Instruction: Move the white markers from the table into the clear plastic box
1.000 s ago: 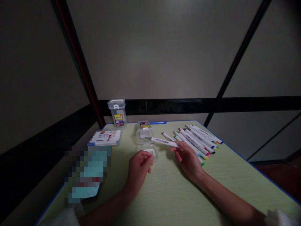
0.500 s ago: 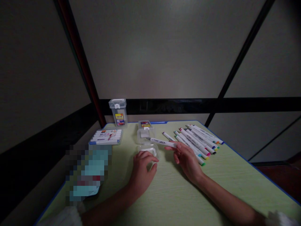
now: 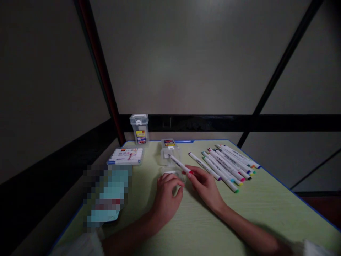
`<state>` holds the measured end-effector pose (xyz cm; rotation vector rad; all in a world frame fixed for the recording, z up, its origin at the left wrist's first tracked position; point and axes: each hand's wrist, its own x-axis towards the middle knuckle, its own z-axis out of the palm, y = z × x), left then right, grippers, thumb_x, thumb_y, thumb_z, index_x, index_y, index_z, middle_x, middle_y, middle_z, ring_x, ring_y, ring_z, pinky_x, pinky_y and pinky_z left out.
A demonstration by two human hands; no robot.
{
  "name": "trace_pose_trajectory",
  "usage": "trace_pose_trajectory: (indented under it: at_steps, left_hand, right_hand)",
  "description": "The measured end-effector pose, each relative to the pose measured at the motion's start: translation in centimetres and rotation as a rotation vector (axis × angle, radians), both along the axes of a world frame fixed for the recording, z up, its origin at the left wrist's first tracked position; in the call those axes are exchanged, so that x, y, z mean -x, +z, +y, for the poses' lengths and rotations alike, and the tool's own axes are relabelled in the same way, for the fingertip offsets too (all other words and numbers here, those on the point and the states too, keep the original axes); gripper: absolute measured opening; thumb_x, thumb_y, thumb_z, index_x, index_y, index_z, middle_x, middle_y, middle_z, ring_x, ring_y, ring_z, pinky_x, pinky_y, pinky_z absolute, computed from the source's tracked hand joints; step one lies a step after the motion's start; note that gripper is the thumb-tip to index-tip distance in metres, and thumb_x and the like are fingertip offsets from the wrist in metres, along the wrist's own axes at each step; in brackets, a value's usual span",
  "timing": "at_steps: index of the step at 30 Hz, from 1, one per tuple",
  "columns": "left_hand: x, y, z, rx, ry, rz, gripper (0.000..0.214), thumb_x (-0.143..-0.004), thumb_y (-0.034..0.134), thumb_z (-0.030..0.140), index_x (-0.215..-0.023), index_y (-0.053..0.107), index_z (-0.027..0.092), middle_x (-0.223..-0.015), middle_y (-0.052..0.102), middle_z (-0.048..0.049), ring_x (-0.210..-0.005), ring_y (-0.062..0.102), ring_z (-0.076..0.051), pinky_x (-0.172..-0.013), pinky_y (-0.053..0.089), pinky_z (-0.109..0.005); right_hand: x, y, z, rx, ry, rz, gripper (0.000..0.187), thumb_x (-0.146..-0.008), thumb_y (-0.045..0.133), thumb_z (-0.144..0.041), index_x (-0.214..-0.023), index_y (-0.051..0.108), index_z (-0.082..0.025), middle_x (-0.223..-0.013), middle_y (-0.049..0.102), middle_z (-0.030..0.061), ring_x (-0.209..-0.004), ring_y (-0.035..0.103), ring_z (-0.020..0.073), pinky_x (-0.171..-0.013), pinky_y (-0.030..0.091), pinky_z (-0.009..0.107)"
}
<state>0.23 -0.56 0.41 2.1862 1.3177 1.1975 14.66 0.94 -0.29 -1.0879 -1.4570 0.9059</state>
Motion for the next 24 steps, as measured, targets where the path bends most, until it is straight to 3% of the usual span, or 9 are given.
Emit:
trace_pose_trajectory:
  at_steps: [5, 10, 24]
  left_hand:
    - [0.0, -0.2, 0.0, -0.006, 0.015, -0.007, 0.017, -0.068, 0.055, 0.0, -0.065, 0.061, 0.016, -0.073, 0.062, -0.0029, -0.081, 0.055, -0.019, -0.076, 0.038, -0.034]
    - [0.1, -0.1, 0.0, -0.003, 0.028, -0.033, 0.018, -0.067, 0.055, -0.001, -0.065, 0.06, 0.016, -0.074, 0.062, -0.0027, -0.08, 0.055, -0.018, -0.076, 0.038, -0.033]
    - [0.1, 0.0, 0.1, -0.007, 0.035, 0.004, 0.018, -0.068, 0.055, 0.001, -0.064, 0.06, 0.018, -0.073, 0.062, -0.0017, -0.08, 0.056, -0.019, -0.075, 0.039, -0.033]
  right_hand:
    - [1.8, -0.1, 1.6, -0.12, -0.024, -0.154, 0.033, -0.077, 0.056, -0.033, -0.101, 0.064, -0.012, -0.066, 0.061, 0.0014, -0.046, 0.041, 0.0088, -0.044, 0.034, 0.022]
    - [2.6, -0.2, 2.9, -0.126, -0.063, -0.124, 0.032, -0.077, 0.055, -0.033, -0.1, 0.063, -0.012, -0.072, 0.063, 0.0034, -0.045, 0.04, 0.0087, -0.042, 0.033, 0.021]
    - [2.6, 0.7, 2.0, -0.127, 0.023, -0.156, 0.021, -0.076, 0.052, -0.022, -0.094, 0.06, -0.016, -0.085, 0.07, 0.005, -0.043, 0.038, 0.0095, -0.044, 0.033, 0.024]
